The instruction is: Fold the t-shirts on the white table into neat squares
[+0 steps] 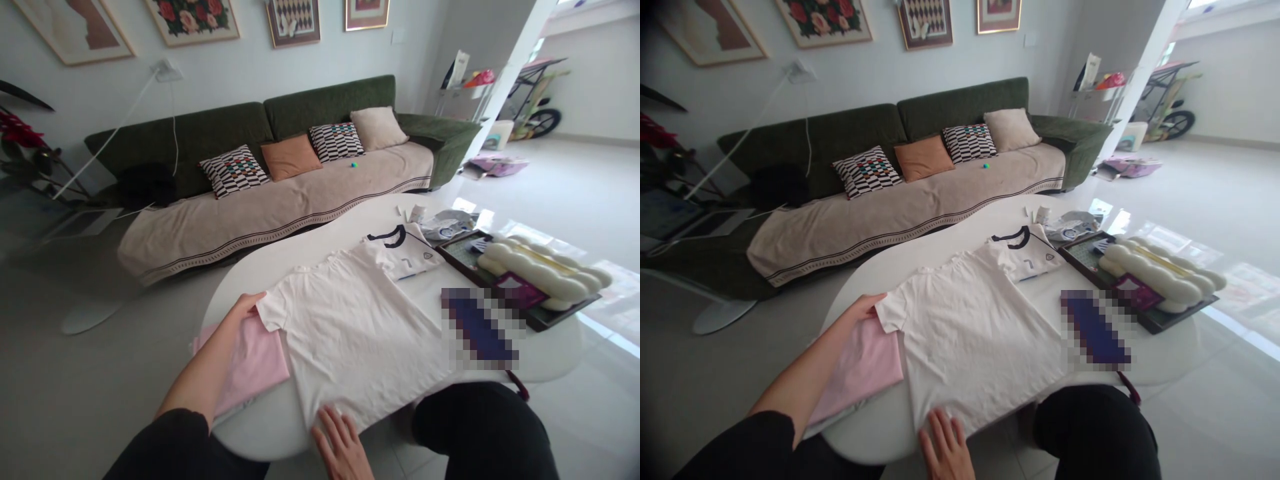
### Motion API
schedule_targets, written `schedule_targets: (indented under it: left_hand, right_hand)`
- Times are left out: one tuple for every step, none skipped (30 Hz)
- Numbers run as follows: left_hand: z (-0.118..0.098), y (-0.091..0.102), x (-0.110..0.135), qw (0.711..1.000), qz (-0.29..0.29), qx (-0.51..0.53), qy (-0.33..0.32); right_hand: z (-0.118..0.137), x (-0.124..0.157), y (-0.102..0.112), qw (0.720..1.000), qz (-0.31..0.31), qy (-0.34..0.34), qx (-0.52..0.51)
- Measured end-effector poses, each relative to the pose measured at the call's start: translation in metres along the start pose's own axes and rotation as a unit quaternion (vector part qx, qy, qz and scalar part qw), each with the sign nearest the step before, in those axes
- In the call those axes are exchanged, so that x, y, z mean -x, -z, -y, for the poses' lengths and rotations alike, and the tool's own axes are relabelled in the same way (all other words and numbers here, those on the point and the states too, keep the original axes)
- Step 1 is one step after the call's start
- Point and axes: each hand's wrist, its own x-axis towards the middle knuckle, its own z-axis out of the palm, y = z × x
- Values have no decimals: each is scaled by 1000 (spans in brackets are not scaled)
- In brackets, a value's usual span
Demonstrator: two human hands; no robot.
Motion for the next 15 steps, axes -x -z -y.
schedule_targets:
  left_hand:
    - [2,-1,0,1000,-3,14,6]
    - [2,-1,1,1000,-5,25,12]
    - [2,-1,1,999,-6,34,17]
    - [1,0,2,999,-6,41,20]
    - [0,1,3,999,-4,47,22]
    - [0,3,4,998,-1,51,22]
    - [-1,6,6,998,4,55,20]
    - [-1,9,7,998,9,58,17]
    - [-1,13,8,998,14,60,13]
    - [-1,17,9,998,18,61,9]
    - [0,20,10,998,21,62,3]
    - [0,24,10,998,21,62,-3]
    - [1,27,10,998,18,61,-13]
    - [2,30,10,998,11,58,-32]
    - [3,31,10,997,1,56,-53]
  right_hand:
    - [3,1,-4,1000,-10,-10,14]
    - [6,1,-6,999,-23,-17,27]
    - [9,0,-7,998,-37,-24,37]
    - [12,-2,-9,997,-49,-31,43]
    - [14,-5,-10,997,-58,-42,41]
    - [17,-8,-11,996,-63,-54,30]
    - [19,-11,-12,996,-65,-61,12]
    - [21,-14,-12,996,-66,-65,-11]
    - [23,-17,-12,995,-63,-63,-36]
    - [24,-20,-11,995,-57,-59,-62]
    - [24,-22,-8,994,-43,-58,-87]
    - [24,-24,-4,992,-25,-63,-109]
    - [22,-26,1,989,-2,-75,-128]
    - [21,-27,7,985,24,-91,-143]
    - [19,-28,14,981,50,-107,-155]
